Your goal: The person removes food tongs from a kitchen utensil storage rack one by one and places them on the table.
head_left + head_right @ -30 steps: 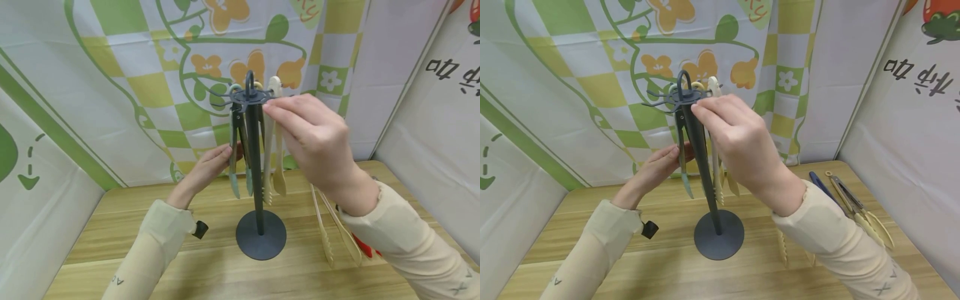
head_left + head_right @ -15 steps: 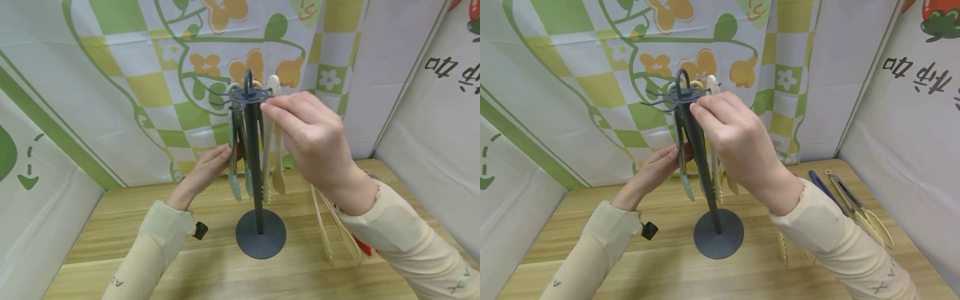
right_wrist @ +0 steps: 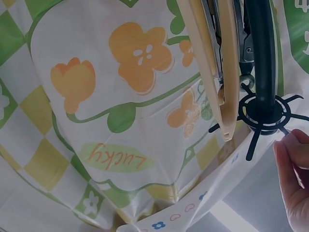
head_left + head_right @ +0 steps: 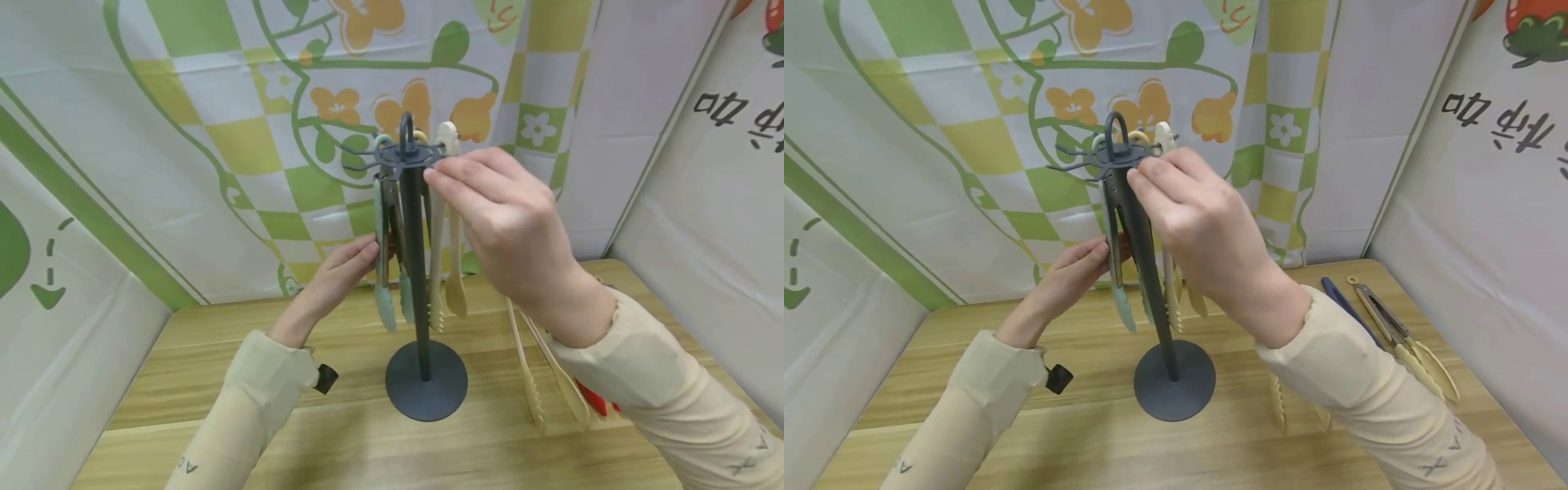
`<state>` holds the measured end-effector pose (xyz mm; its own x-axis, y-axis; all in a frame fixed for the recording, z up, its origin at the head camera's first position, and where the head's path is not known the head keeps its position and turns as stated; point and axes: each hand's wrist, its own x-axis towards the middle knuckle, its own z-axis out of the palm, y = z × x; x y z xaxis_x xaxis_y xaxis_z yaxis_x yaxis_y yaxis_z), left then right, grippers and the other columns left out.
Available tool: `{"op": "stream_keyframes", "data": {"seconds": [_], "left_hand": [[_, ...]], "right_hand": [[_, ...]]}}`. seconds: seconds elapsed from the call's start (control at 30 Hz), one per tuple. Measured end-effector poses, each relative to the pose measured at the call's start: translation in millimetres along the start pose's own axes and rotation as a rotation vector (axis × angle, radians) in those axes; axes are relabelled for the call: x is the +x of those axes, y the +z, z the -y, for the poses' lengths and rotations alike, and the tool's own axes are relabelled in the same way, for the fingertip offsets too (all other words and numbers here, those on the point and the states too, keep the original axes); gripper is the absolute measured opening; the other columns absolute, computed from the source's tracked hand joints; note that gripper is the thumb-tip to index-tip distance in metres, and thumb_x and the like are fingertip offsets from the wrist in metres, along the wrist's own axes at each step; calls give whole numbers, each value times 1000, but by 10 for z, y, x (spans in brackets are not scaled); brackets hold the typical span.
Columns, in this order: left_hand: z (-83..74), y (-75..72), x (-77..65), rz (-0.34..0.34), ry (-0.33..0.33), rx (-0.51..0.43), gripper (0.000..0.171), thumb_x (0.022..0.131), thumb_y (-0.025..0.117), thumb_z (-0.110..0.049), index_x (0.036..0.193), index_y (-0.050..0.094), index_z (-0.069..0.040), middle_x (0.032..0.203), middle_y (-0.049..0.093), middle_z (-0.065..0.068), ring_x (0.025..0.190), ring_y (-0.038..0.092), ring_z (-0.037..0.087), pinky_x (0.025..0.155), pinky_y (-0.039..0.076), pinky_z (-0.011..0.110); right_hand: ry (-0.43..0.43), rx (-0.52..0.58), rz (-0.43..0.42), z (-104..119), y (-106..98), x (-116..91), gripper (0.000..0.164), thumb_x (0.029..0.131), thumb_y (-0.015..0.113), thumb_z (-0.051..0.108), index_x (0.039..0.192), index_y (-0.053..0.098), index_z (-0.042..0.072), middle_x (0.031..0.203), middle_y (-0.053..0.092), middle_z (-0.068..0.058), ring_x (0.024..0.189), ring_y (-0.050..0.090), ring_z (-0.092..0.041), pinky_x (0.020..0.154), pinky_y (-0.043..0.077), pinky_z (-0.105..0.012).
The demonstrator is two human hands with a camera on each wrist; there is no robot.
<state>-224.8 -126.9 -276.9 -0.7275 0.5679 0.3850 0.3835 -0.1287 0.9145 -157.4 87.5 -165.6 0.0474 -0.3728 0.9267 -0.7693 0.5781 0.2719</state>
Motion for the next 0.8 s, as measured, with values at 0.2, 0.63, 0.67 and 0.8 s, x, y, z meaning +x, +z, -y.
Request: {"op": "stream_keyframes", "data": {"seconds": [0.2,0.63,0.67,0.8], "left_hand": [[-18,-28,-13,-8,-15,90,35,98,41,-15,120,46,11,110,55,7,104,52,18,92,44,30],[-17,-59,-46,27,-79,55,63,86,62,-30,131,37,7,114,55,11,99,55,15,83,50,27],[-14,-61,-48,36,-75,41,62,87,61,-28,132,36,7,115,55,10,100,55,15,83,50,27],[-10,-60,-49,59,-42,21,57,90,57,-24,132,35,9,112,55,9,97,56,16,81,51,28]], "right_hand": [[-1,51,-8,-29,3,-17,18,87,51,-11,85,69,-11,84,67,-20,77,61,-30,77,54,-33],[30,115,-25,-34,-14,-12,18,87,50,-10,85,68,-11,83,67,-20,77,61,-30,78,53,-33],[31,116,-24,-36,-15,-14,19,87,50,-10,85,68,-11,83,67,-20,77,61,-30,78,53,-33],[33,113,-22,-47,-17,-19,21,88,48,-11,85,69,-10,83,67,-20,78,62,-30,79,53,-33]]}}
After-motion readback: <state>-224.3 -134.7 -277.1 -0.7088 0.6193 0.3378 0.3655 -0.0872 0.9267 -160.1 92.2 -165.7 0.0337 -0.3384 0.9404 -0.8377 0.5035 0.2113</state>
